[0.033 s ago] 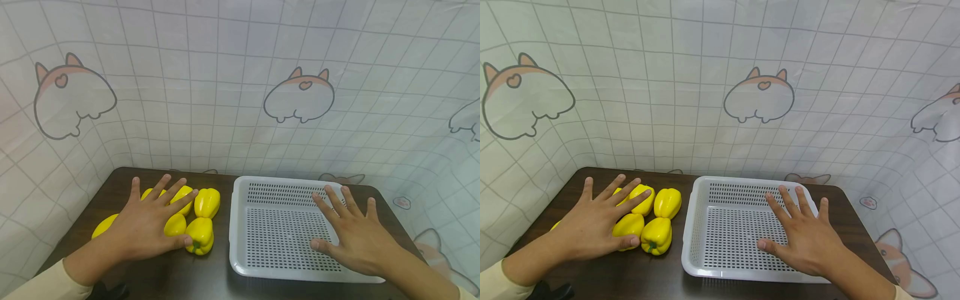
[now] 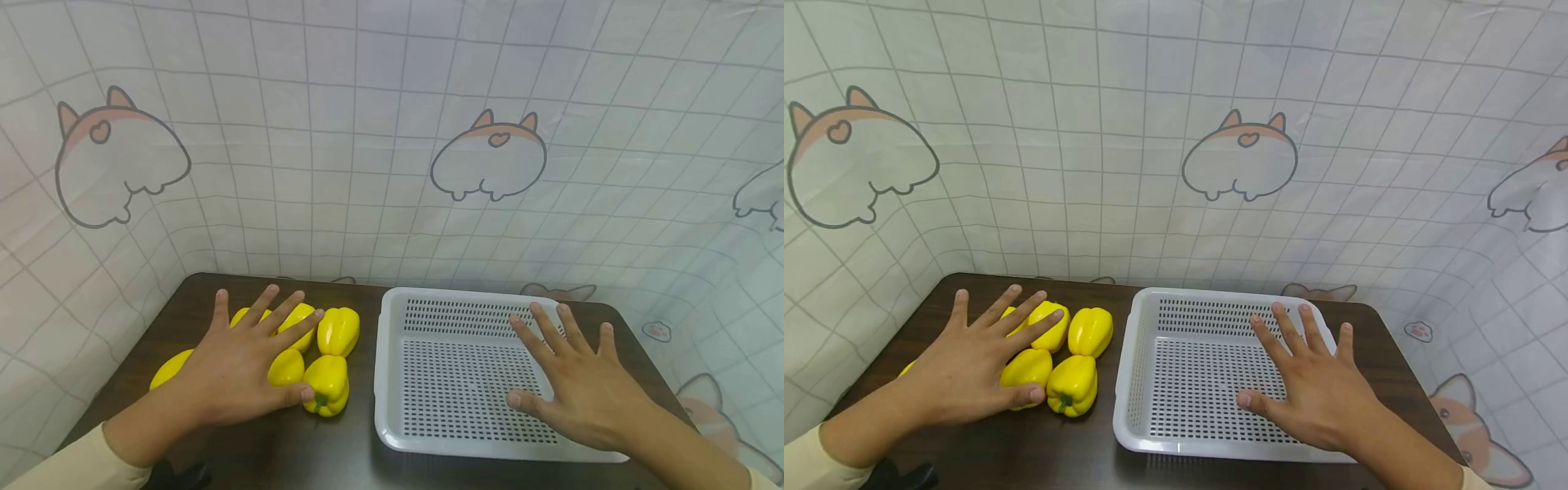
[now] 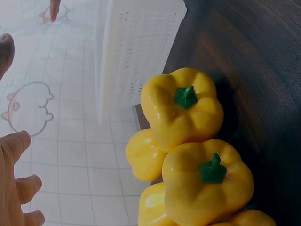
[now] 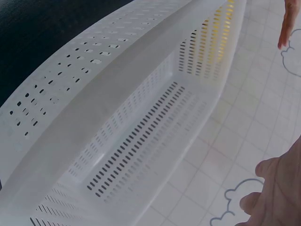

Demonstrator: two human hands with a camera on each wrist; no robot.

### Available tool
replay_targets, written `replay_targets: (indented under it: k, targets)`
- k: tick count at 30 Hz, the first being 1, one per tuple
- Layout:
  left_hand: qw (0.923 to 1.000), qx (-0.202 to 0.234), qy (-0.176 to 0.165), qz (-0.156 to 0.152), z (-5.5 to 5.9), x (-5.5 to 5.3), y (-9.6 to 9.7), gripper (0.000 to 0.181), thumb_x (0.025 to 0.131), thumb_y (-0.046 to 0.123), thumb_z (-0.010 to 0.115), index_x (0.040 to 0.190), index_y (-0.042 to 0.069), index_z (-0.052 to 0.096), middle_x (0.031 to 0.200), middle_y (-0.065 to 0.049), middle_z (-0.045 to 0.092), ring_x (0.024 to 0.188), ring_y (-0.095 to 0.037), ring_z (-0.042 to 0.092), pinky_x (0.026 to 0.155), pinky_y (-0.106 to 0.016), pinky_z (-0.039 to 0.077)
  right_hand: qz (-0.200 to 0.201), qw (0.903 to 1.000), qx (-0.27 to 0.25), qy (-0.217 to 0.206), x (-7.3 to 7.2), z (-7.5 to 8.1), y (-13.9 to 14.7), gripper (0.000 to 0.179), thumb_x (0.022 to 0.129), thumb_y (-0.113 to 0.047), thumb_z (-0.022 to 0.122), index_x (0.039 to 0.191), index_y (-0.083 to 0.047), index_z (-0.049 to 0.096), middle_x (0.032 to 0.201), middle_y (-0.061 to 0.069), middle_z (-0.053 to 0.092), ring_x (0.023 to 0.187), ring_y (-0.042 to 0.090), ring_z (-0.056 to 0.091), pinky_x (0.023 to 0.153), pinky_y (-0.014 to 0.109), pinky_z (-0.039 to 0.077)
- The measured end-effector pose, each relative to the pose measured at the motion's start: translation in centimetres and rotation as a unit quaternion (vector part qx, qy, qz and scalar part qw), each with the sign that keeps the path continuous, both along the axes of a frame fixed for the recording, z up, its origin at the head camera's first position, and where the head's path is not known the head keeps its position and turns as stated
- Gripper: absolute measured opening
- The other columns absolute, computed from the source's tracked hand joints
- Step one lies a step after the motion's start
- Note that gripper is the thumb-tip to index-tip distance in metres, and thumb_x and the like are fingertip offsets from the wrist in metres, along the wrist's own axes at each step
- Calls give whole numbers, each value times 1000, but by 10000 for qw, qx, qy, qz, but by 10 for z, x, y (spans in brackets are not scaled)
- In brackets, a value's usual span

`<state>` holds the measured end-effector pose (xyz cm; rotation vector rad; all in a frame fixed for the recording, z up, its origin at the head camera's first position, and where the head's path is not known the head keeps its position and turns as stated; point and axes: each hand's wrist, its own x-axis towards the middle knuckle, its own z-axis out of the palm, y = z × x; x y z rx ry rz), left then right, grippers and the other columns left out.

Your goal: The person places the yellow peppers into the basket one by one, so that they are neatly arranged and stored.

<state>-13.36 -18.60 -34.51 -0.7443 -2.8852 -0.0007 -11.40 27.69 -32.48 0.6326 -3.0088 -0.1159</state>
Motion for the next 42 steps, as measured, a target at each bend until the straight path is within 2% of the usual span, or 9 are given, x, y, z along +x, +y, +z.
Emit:
replay_targets:
  k: [9,16,25,28,33,37,42]
  targets:
    - [9999,123,-13,-9,-1,2,-3,94,86,89,37,164,40,15,169,-6,20,154,-40,12,107,-70,-24,38,9998,-113,166,1,-2,7,95,97,-70,49,166,-21,5,171,10,-3,154,38,-8,110,69,-21]
    - [9993,355,-108,-30,-9,2,-11,88,90,83,44,163,38,25,169,-6,20,154,-39,13,112,-76,-9,89,9984,-281,485,2,-9,24,94,99,-63,53,166,-22,3,171,9,-2,155,33,-9,118,58,-17]
    - [9983,560,-140,-29,-18,3,-23,88,91,81,46,163,35,26,168,-7,22,153,-40,15,114,-75,-2,-21,9964,-614,581,6,-21,47,93,100,-56,58,166,-18,5,171,10,-2,155,31,-9,121,49,-15]
    - [9973,700,-203,-39,-21,4,-28,86,92,77,50,163,35,26,168,-6,23,153,-40,15,115,-73,-3,-52,9955,-739,587,7,-24,54,91,100,-53,59,166,-17,7,171,12,1,155,33,-7,122,48,-13]
    - [9951,917,-357,-42,-25,6,-38,85,93,69,58,163,33,26,168,-6,22,154,-39,13,116,-68,-10,-98,9939,-910,611,8,-28,64,90,99,-49,62,166,-14,12,170,16,5,155,36,-4,122,41,-13]
    - [9934,1064,-438,-3,-27,8,-46,84,94,66,60,163,31,28,168,-8,24,154,-39,13,116,-66,-13,-201,9924,-1031,641,9,-31,73,90,99,-47,63,165,-12,13,170,19,8,155,39,-1,123,43,-11]
    - [9911,1233,-500,28,-32,10,-55,81,96,62,61,163,31,29,167,-9,24,153,-41,15,116,-68,-11,-311,9897,-1263,594,11,-36,81,89,100,-44,63,165,-12,11,170,18,7,155,40,0,122,54,-6]
